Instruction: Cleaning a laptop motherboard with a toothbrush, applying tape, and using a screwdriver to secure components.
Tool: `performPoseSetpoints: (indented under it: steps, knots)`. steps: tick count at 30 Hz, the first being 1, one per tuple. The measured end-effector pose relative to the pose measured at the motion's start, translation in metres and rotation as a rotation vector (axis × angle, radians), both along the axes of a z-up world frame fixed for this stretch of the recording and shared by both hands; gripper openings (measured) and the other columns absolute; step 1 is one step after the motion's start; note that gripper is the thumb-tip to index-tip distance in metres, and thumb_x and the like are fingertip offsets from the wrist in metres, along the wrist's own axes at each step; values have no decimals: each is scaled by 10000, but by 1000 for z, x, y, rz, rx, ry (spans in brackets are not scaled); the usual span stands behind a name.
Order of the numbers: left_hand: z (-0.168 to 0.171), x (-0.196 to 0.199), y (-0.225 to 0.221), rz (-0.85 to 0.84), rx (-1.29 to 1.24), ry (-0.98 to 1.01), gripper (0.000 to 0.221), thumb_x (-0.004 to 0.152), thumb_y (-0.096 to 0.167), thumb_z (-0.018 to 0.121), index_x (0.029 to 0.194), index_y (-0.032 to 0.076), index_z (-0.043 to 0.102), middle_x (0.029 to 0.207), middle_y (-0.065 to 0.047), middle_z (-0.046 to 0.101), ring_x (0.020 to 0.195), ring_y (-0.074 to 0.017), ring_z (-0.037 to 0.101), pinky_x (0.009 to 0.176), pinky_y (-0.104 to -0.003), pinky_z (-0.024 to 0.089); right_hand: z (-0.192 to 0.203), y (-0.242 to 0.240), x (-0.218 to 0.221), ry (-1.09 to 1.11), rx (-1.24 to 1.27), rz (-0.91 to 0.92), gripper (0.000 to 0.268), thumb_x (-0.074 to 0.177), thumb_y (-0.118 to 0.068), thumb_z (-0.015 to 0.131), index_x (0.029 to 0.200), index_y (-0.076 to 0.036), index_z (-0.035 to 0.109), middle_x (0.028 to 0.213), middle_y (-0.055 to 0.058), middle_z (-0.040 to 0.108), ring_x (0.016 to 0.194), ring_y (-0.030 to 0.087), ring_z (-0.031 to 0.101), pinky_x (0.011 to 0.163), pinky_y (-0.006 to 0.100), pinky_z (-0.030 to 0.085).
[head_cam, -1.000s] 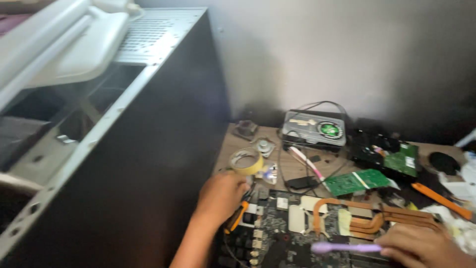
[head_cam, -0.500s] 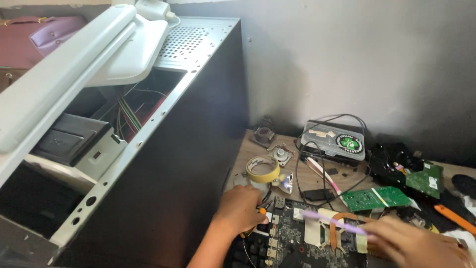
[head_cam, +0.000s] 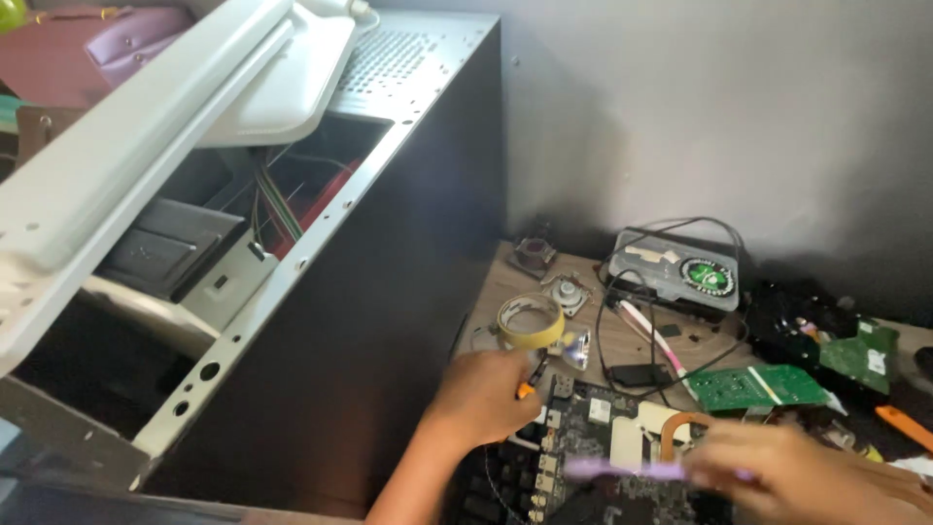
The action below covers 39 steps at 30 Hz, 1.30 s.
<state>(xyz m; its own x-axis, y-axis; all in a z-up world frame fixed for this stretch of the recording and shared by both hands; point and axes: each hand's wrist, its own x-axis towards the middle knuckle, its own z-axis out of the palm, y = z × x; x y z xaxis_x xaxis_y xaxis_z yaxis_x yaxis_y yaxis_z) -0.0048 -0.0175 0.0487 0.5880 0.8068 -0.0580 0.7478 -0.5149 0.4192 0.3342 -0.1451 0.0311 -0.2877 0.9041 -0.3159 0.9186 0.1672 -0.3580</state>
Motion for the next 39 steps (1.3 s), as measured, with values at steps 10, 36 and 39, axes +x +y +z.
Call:
performPoseSetpoints:
  steps: [10, 36, 39]
  knots:
    - [21, 2, -8, 10, -518, -403, 234, 1009, 288, 420, 1146, 138, 535, 704, -71, 492, 660, -202, 501, 623, -381, 324, -35, 1, 1, -9, 193, 21, 516, 774, -173, 821, 1219, -411, 716, 1194, -202, 749, 973, 37, 811, 944, 245, 645]
    - [-10, 29, -7, -10, -492, -703, 336, 1058, 354, 405, 1172, 110, 604, 1059, -64, 784, 1023, -191, 755, 923, -353, 577, 7, -22, 64, -182, -45, -161, 317, 913, -512, 555, 1119, -570, 789, 934, -315, 827, 807, -90, 807, 764, 170, 623]
    - [-18, 33, -10, -100, -257, -656, 405, 1046, 451, 410, 1140, 115, 615, 1050, -47, 538, 973, -212, 591, 787, -329, 445, -23, -38, 106, -201, 13, -128, 356, 779, -696, 652, 1065, -582, 830, 1027, -375, 897, 965, -73, 854, 872, 230, 615]
